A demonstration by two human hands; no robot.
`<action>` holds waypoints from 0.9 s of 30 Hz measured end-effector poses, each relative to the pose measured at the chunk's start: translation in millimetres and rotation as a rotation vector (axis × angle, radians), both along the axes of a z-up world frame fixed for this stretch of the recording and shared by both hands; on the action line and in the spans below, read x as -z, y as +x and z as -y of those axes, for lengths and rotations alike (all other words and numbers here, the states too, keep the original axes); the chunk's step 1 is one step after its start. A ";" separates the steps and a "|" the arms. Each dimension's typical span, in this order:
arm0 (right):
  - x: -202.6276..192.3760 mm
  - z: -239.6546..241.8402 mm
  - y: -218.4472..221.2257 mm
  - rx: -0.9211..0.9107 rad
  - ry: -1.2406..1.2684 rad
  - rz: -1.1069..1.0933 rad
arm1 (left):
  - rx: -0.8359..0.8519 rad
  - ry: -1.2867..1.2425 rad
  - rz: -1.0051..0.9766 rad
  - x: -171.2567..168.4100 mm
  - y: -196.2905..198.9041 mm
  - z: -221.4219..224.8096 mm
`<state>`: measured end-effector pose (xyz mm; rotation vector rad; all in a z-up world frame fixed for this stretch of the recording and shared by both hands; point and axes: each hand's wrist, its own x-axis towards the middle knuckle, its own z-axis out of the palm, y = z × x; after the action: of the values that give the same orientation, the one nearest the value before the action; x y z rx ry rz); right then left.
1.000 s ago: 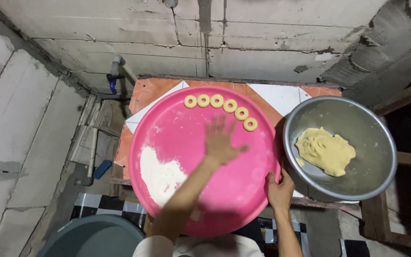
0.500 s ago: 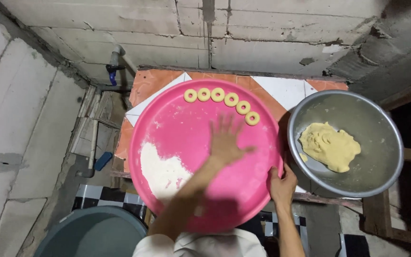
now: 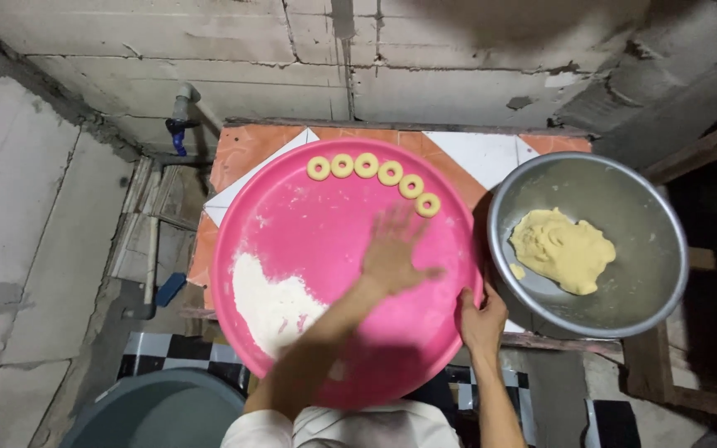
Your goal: Forming small donut shapes from dough by rolling pieces into balls and poking a hole in the center.
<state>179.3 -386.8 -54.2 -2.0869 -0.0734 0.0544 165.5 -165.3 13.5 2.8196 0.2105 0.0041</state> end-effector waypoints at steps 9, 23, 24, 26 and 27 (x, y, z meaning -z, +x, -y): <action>-30.4 -10.8 -0.4 -0.009 -0.023 -0.104 | -0.173 0.095 -0.105 -5.4 -66.9 -34.4; -16.9 -3.7 2.4 0.035 -0.086 -0.108 | -0.229 0.145 -0.132 4.6 -56.4 -61.5; -16.3 -2.0 1.6 0.025 -0.089 -0.126 | -0.164 0.207 -0.074 13.2 -66.7 -53.0; -7.6 -3.4 7.0 0.022 -0.103 -0.131 | -0.090 0.129 -0.117 -5.8 -62.7 -20.5; -3.5 -1.6 9.4 0.021 -0.121 -0.133 | -0.016 0.046 -0.156 -14.8 -60.6 -2.2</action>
<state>188.7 -385.2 -50.7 -2.1985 0.0332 0.1893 104.9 -163.1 28.3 2.8657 0.2715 -0.2107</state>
